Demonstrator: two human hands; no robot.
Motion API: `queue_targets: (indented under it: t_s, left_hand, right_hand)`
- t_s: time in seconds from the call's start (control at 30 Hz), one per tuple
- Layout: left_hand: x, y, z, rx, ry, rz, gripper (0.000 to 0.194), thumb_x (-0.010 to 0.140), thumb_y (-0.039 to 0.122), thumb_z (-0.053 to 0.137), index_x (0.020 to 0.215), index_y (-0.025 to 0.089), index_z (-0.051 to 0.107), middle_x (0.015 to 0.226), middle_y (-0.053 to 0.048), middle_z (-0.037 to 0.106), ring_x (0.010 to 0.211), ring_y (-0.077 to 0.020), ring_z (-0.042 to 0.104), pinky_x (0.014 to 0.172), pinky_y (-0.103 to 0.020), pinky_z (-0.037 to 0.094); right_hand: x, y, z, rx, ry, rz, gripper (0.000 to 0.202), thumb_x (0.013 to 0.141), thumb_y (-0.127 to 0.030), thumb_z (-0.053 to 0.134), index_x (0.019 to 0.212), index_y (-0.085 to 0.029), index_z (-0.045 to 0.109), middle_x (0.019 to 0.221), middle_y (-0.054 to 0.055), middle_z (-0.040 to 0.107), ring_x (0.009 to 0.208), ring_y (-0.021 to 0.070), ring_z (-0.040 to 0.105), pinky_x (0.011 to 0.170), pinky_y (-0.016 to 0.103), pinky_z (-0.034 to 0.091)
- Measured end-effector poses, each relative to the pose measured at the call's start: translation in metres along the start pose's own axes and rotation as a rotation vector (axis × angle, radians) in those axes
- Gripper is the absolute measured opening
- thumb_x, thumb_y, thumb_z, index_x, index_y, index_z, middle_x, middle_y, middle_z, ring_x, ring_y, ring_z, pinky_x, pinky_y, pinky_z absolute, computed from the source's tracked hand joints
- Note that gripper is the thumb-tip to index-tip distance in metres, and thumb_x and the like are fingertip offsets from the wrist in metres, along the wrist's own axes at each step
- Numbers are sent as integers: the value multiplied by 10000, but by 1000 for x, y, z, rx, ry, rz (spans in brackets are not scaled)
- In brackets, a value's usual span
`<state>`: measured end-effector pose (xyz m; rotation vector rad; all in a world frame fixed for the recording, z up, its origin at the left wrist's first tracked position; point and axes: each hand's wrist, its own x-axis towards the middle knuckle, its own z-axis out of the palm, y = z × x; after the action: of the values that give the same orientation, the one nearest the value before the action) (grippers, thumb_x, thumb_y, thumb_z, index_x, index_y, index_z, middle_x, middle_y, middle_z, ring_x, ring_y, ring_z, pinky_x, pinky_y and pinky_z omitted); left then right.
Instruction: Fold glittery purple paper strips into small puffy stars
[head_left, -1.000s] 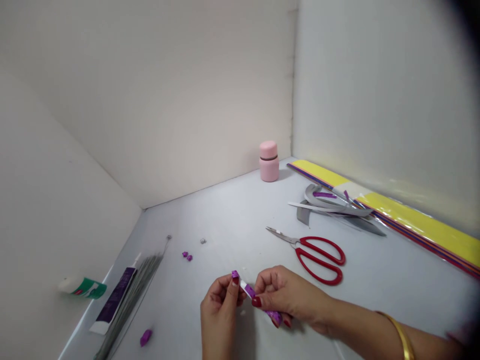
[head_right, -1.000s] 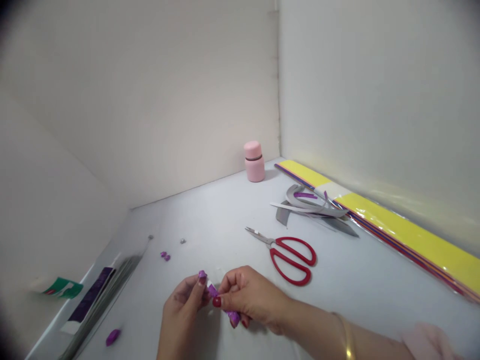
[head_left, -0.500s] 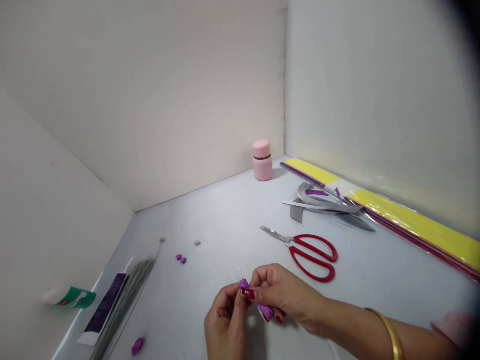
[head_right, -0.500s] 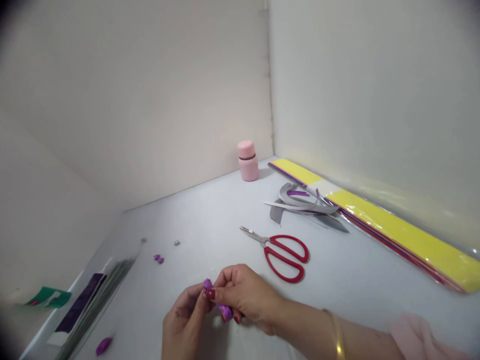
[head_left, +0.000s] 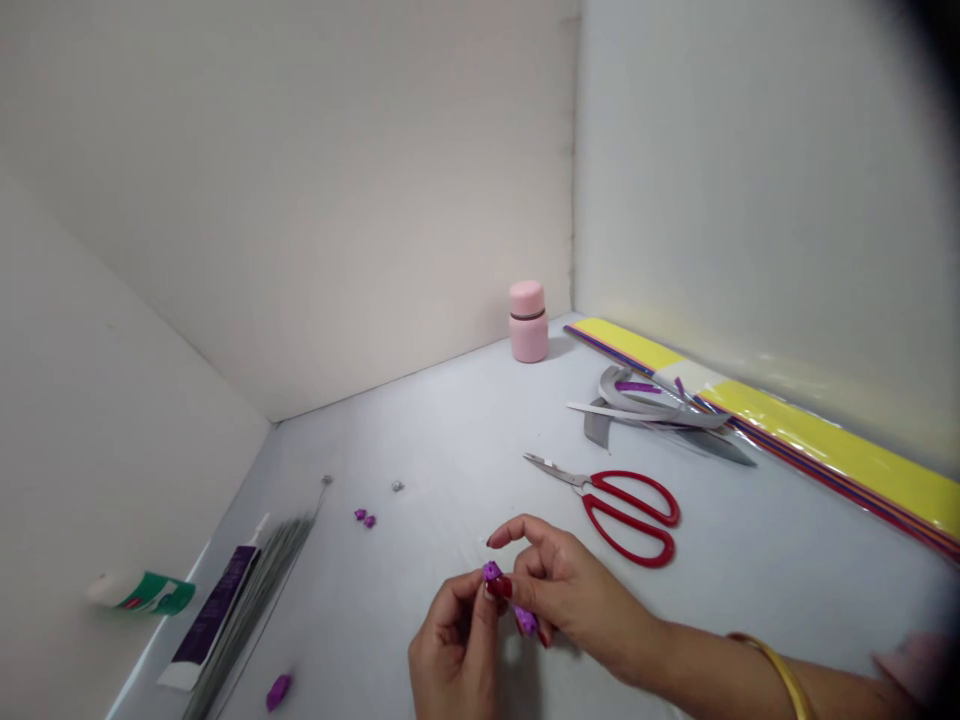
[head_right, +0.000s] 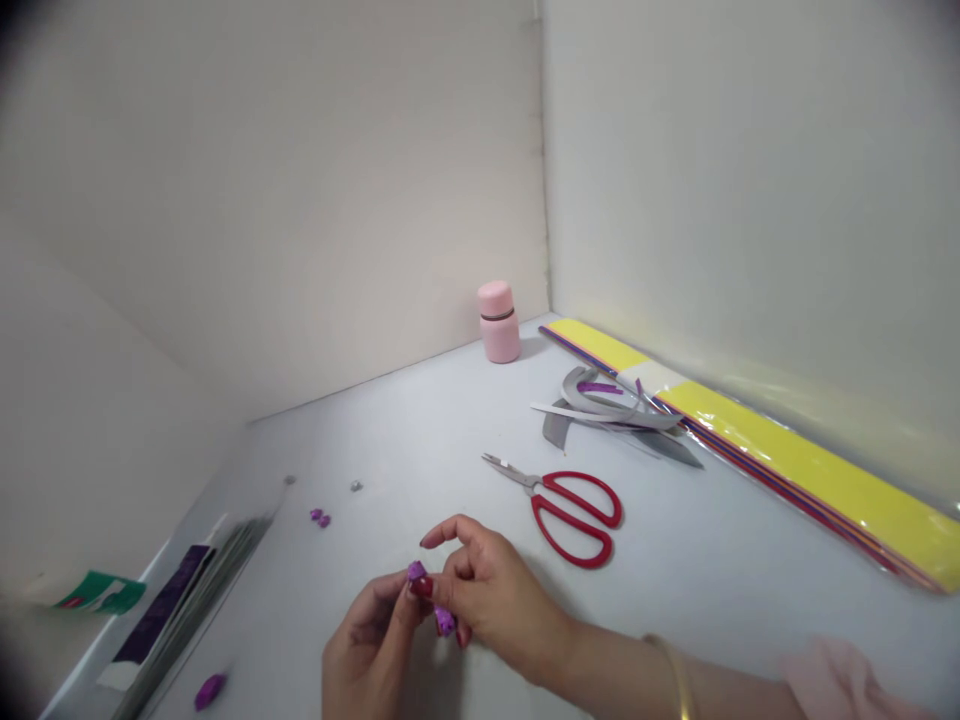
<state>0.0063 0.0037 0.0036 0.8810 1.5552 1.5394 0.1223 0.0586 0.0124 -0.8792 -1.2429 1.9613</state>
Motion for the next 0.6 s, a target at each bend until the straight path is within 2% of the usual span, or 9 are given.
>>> queue_targets:
  t_s: [0.1,0.3,0.47,0.6]
  left_hand:
    - [0,-1,-1,30,-7,43,254,648,428,717,688,177,715,608,-40,710,569,-172,610,553,-220,480]
    - [2,-5,-4,41,36,76,245,649,416,723,718,180,723,654,-41,728,616,-179,644,600,-217,489]
    - [2,-4,-4,64,51,90,248,651,420,717,723,182,726,649,-43,729,612,-182,647,586,-214,486]
    - [-1,-5,-4,180,53,165,202,694,394,684,722,197,718,628,-32,721,552,-167,628,565,-214,473]
  right_hand:
    - [0,3,2,16,-12,-18,315,757,-385,643,925,-185,465,493,-104,518,353,43,415,364,146,291]
    - [-1,5,5,-19,-26,16,342,724,-458,649,710,-165,472,463,-78,520,349,47,450,350,147,247]
    - [-2,3,6,52,-51,82,369,707,-490,654,701,-150,512,456,-63,537,341,47,450,358,155,246]
    - [-3,3,7,120,-20,91,370,673,-468,693,698,-153,500,430,-70,524,334,50,438,352,159,239]
